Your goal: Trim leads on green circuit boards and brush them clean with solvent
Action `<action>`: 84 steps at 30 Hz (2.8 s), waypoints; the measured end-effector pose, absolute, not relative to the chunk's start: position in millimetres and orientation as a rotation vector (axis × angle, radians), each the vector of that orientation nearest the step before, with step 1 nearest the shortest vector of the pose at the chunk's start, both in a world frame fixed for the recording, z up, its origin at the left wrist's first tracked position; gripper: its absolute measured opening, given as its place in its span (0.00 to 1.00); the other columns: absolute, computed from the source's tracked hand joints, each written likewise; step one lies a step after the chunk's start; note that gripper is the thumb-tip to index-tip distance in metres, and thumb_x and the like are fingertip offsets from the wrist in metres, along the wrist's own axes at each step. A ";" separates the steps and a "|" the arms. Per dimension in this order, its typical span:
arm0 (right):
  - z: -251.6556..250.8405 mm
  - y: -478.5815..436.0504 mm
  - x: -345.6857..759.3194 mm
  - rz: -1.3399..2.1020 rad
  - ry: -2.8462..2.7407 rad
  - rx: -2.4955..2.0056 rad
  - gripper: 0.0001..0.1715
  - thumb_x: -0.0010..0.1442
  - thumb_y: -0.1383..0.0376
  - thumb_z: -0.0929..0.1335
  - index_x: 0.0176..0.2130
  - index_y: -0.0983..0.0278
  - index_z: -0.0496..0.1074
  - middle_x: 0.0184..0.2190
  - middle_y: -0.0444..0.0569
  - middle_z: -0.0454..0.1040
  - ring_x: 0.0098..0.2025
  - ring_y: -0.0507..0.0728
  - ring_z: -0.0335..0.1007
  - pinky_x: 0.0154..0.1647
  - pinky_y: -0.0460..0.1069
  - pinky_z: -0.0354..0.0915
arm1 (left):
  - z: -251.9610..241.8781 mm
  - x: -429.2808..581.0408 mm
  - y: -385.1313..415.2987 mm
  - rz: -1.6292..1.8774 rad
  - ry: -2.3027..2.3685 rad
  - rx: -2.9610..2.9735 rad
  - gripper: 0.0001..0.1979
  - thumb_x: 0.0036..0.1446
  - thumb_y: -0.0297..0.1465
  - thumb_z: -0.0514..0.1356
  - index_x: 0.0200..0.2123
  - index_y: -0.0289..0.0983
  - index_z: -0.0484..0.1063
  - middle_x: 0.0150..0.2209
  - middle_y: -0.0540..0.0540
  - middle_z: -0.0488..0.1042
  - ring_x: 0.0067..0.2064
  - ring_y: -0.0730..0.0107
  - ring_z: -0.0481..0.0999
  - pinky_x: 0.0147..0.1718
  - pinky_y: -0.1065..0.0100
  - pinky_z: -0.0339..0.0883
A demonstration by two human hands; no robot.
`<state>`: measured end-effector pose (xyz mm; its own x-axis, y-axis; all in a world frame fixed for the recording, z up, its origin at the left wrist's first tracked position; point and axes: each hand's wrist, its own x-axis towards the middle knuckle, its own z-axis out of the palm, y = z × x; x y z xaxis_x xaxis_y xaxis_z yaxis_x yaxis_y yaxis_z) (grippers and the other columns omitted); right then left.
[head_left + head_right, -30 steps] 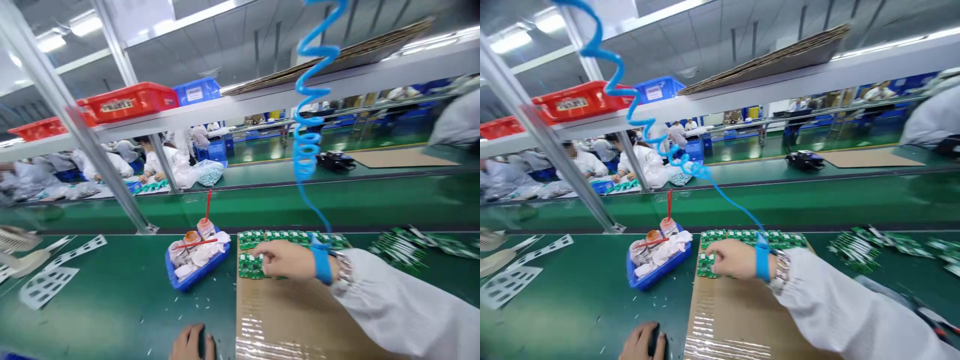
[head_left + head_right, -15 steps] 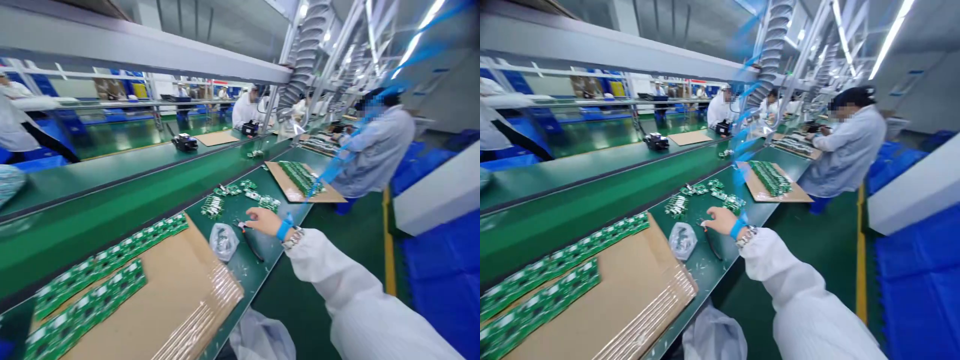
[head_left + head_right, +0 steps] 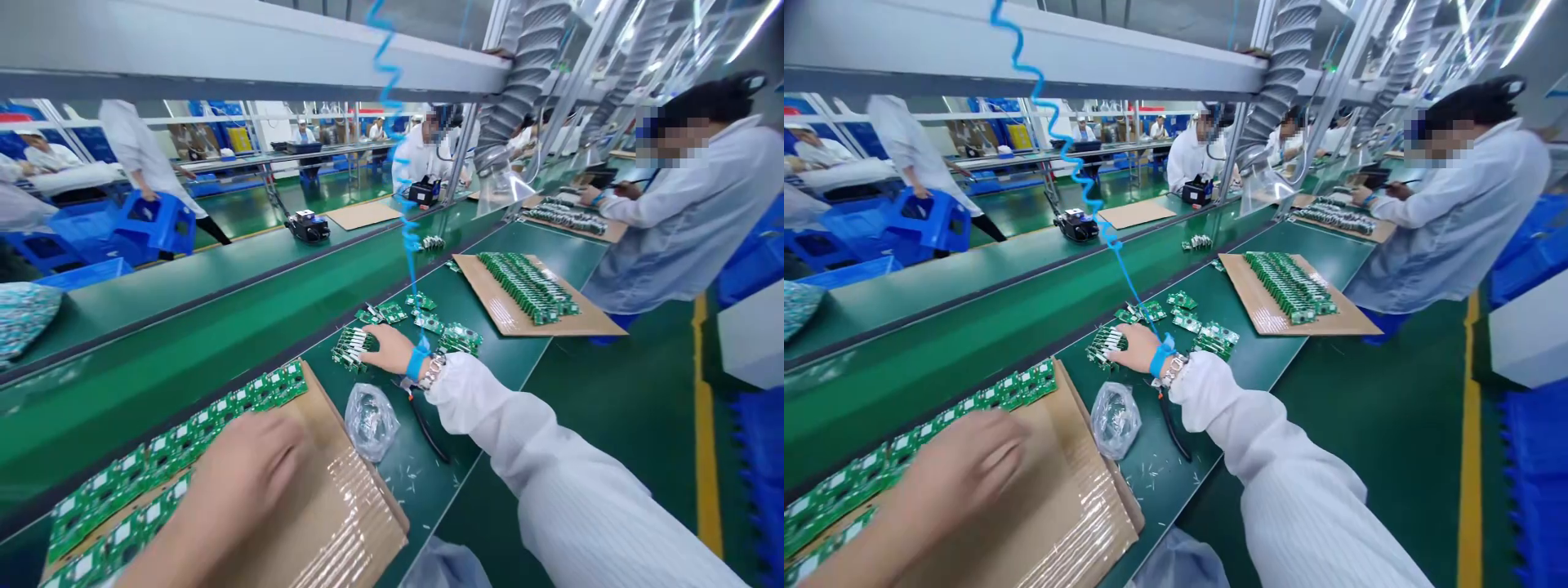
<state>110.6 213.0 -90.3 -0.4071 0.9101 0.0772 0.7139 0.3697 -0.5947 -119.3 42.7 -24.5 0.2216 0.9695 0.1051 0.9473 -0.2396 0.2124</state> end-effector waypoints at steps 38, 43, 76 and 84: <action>-72.8 191.2 175.8 1.201 -1.851 -1.407 0.11 0.50 0.63 0.68 0.35 0.66 0.75 0.29 0.47 0.76 0.32 0.53 0.72 0.36 0.48 0.67 | -78.1 -49.7 222.1 -0.553 1.223 2.738 0.23 0.56 0.39 0.60 0.52 0.35 0.64 0.45 0.43 0.71 0.43 0.62 0.72 0.43 0.55 0.67; -69.8 187.6 176.0 1.302 -1.760 -1.362 0.10 0.50 0.64 0.68 0.33 0.66 0.75 0.27 0.47 0.75 0.30 0.53 0.71 0.35 0.48 0.67 | -71.8 -46.7 218.8 -0.463 1.224 2.789 0.25 0.50 0.35 0.63 0.51 0.34 0.64 0.45 0.41 0.72 0.45 0.58 0.73 0.44 0.55 0.65; -84.5 42.9 60.9 1.796 -1.769 -1.049 0.19 0.55 0.70 0.65 0.47 0.63 0.72 0.43 0.48 0.74 0.45 0.54 0.69 0.50 0.51 0.63 | -43.1 -118.6 -53.7 0.073 1.862 2.290 0.27 0.49 0.24 0.53 0.55 0.36 0.62 0.50 0.36 0.69 0.50 0.51 0.70 0.48 0.51 0.64; -97.3 34.6 52.0 1.709 -1.766 -1.102 0.20 0.54 0.69 0.65 0.47 0.66 0.70 0.31 0.45 0.70 0.34 0.52 0.66 0.42 0.51 0.64 | -83.6 -100.8 -80.9 0.728 1.891 1.070 0.26 0.50 0.47 0.52 0.44 0.32 0.64 0.33 0.42 0.74 0.35 0.60 0.77 0.35 0.60 0.71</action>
